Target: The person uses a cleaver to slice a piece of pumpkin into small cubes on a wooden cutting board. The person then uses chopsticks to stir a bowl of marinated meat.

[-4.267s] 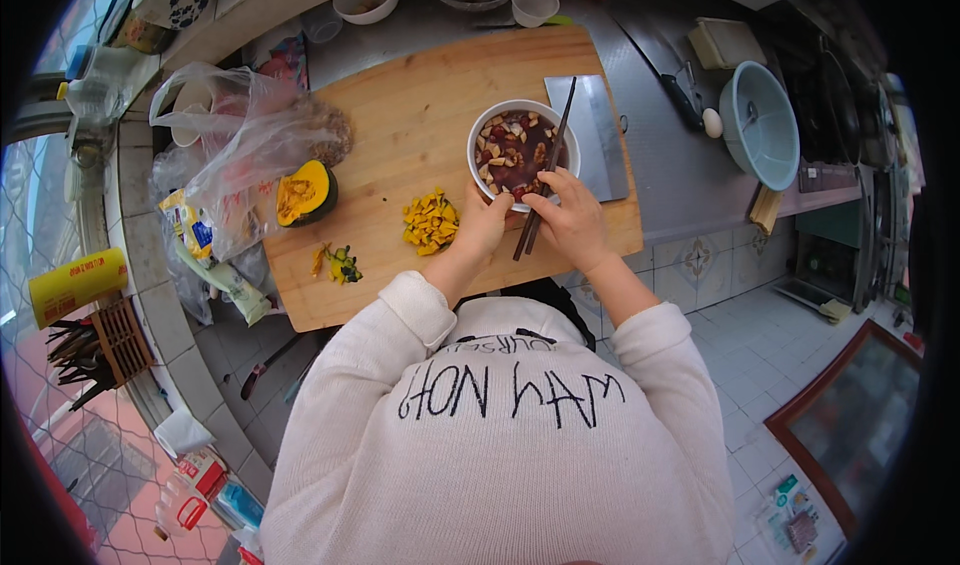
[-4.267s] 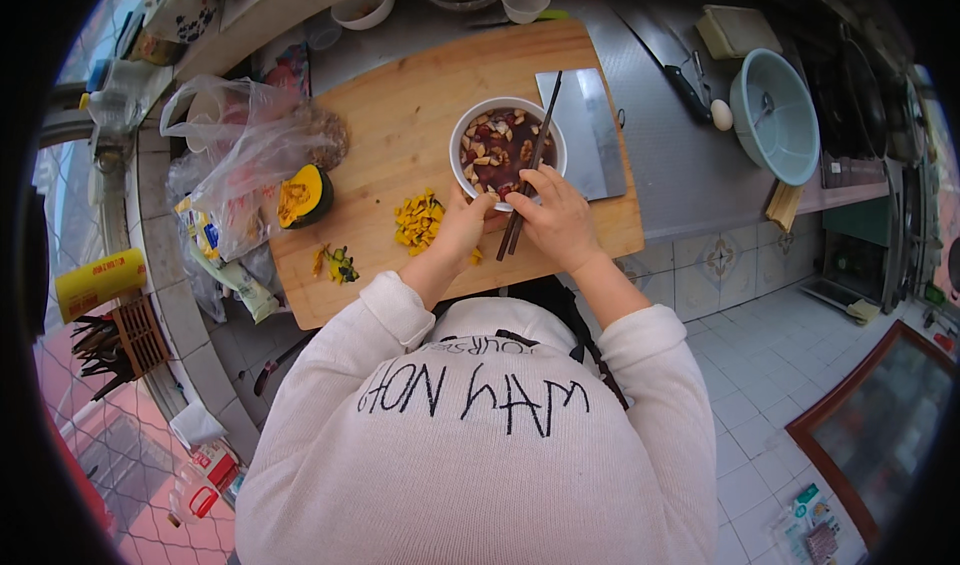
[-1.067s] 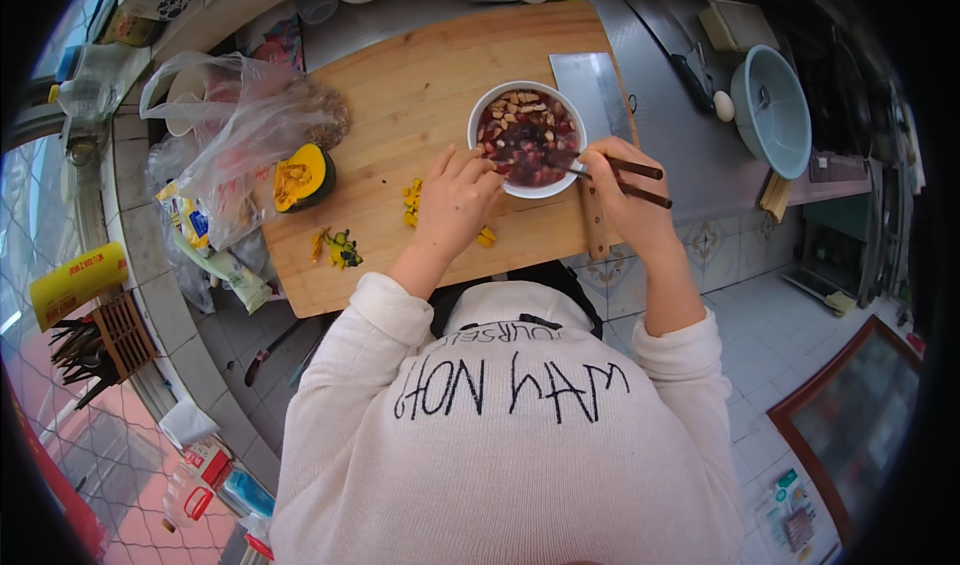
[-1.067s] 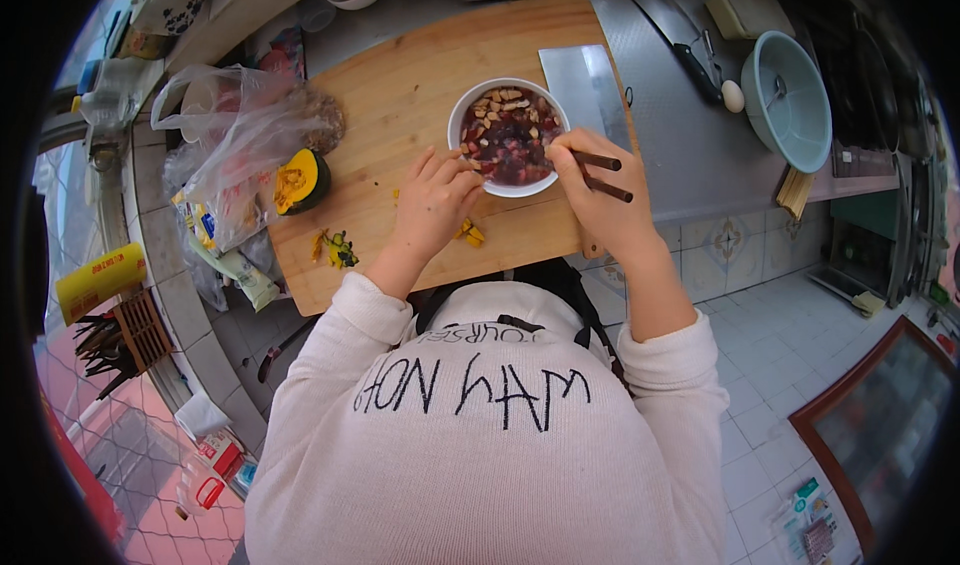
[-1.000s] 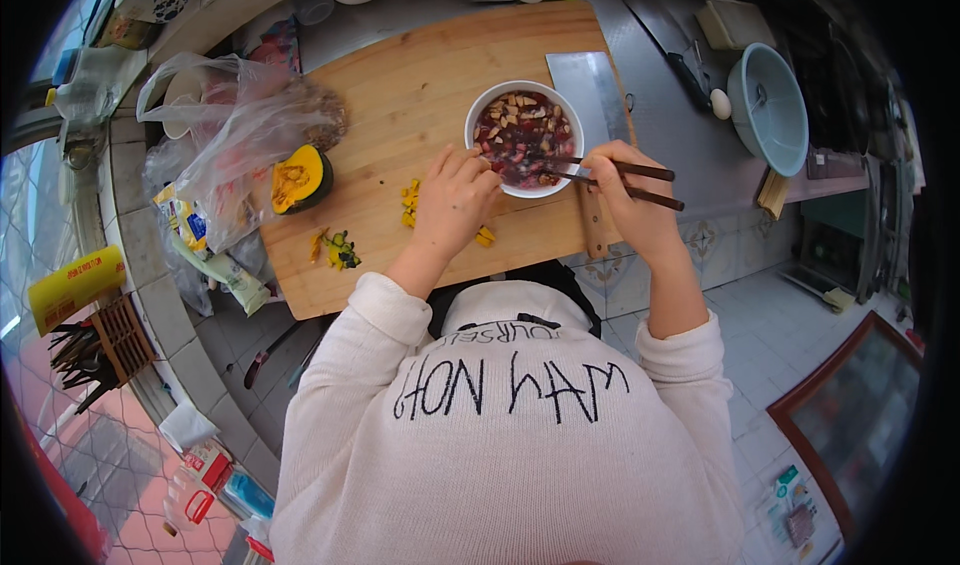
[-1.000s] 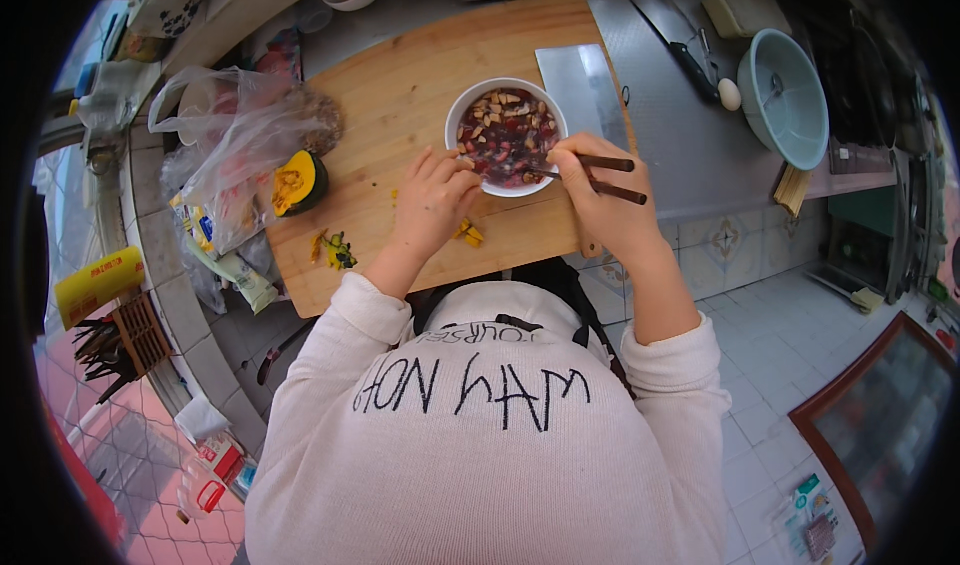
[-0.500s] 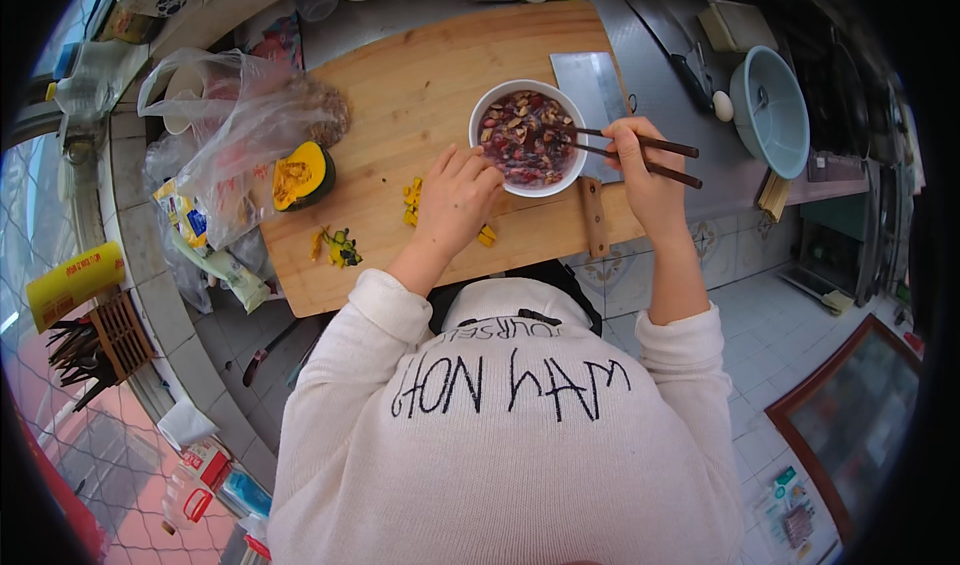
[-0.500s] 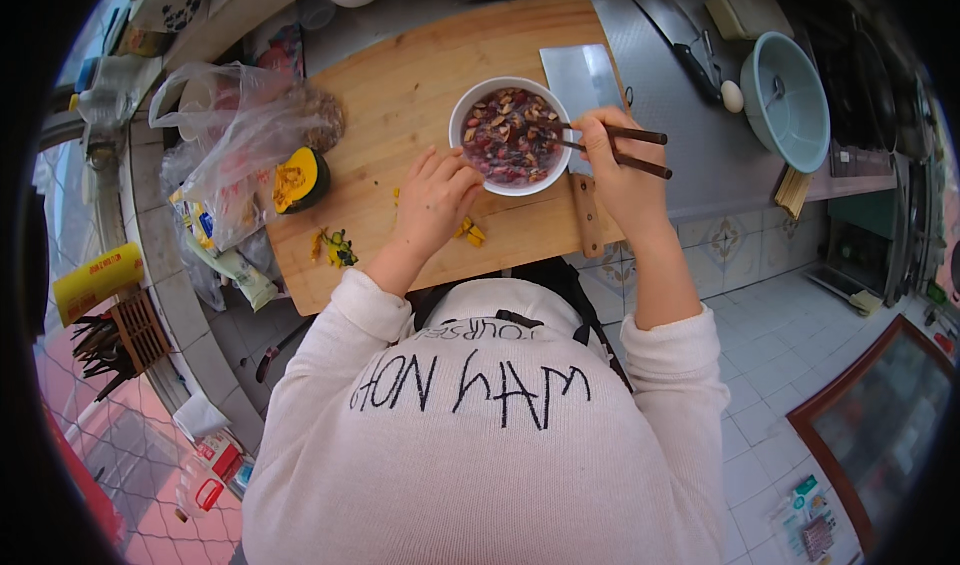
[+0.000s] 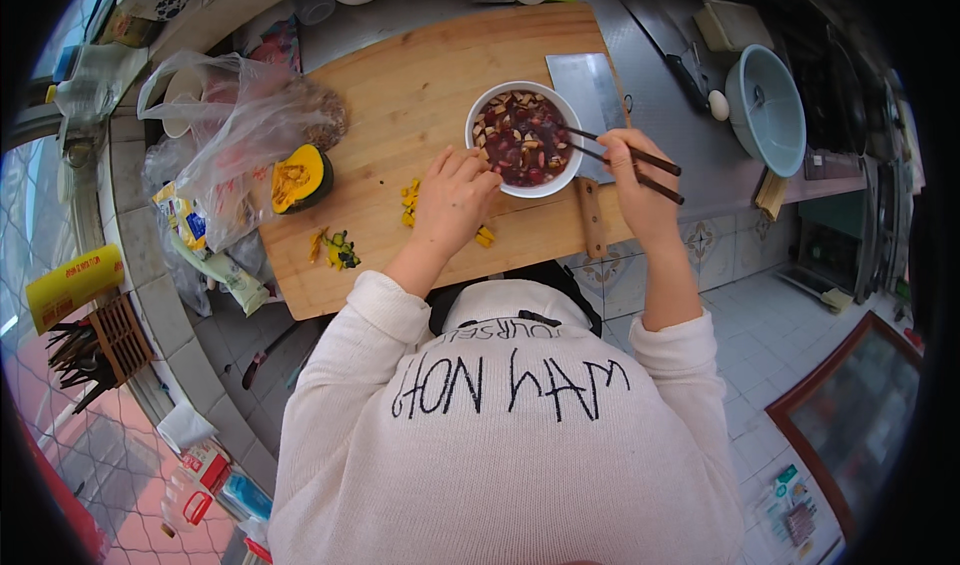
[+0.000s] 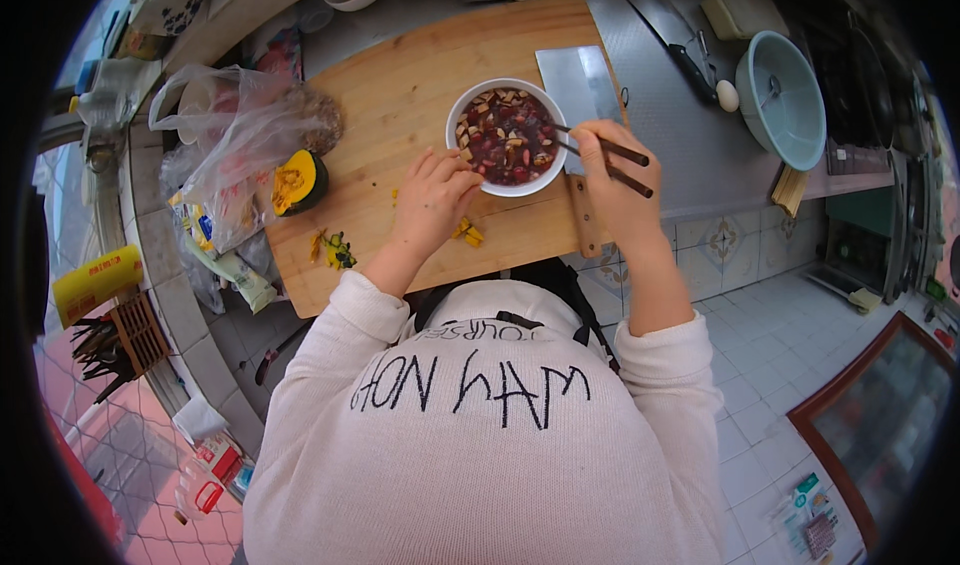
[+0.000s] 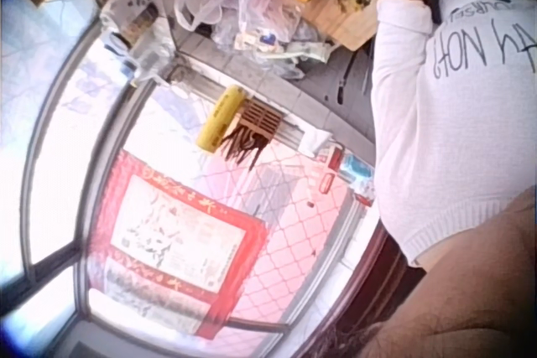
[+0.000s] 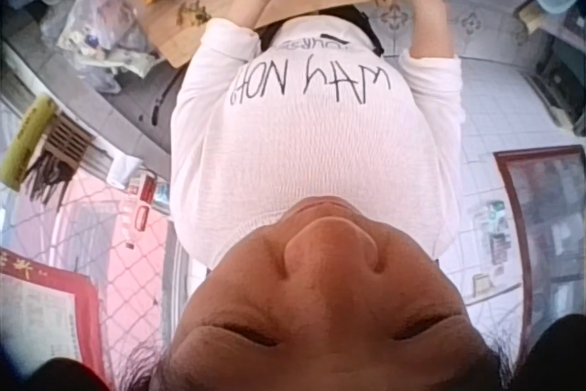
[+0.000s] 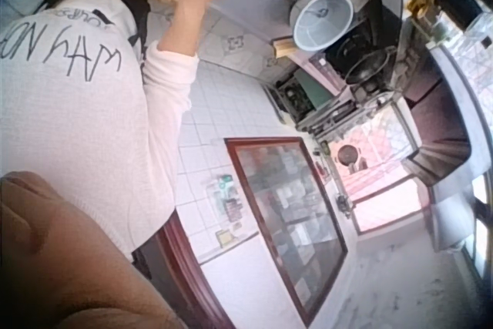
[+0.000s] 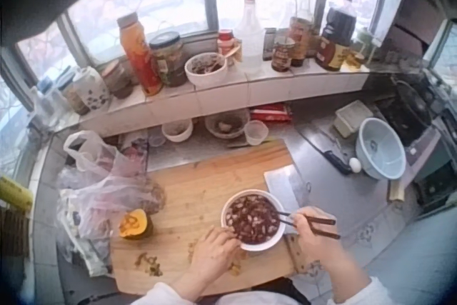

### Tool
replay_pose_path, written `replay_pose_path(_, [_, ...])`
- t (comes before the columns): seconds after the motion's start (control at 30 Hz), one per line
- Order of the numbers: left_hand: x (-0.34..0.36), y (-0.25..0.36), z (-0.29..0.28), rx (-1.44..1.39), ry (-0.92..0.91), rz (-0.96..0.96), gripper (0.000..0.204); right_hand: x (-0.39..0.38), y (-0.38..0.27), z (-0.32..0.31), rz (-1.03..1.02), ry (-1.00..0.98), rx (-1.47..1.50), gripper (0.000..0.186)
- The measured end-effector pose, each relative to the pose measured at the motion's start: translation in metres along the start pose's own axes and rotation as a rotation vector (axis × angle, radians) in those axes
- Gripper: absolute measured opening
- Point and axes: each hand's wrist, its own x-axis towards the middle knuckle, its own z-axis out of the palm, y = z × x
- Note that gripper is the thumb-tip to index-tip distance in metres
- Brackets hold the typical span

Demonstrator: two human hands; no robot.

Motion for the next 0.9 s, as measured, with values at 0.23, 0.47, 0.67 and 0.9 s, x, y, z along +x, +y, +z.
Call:
replay_pose_path(0.23, [0.001, 0.002, -0.001, -0.007, -0.009, 0.000, 0.010, -0.006, -0.002, 0.007, 0.072, -0.059, 0.247, 0.022])
replay_pose_path(0.47, [0.001, 0.003, -0.002, 0.001, -0.013, -0.011, 0.010, -0.005, 0.006, 0.014, 0.024, -0.121, 0.162, 0.022])
replay_pose_path(0.67, [0.003, 0.006, -0.006, 0.003, -0.028, -0.018, 0.010, 0.008, 0.003, 0.025, -0.082, -0.028, 0.186, 0.019])
replay_pose_path(0.9, [-0.002, 0.004, -0.001, 0.013, 0.015, -0.015, 0.009, 0.001, 0.001, 0.003, -0.121, -0.046, 0.077, 0.020])
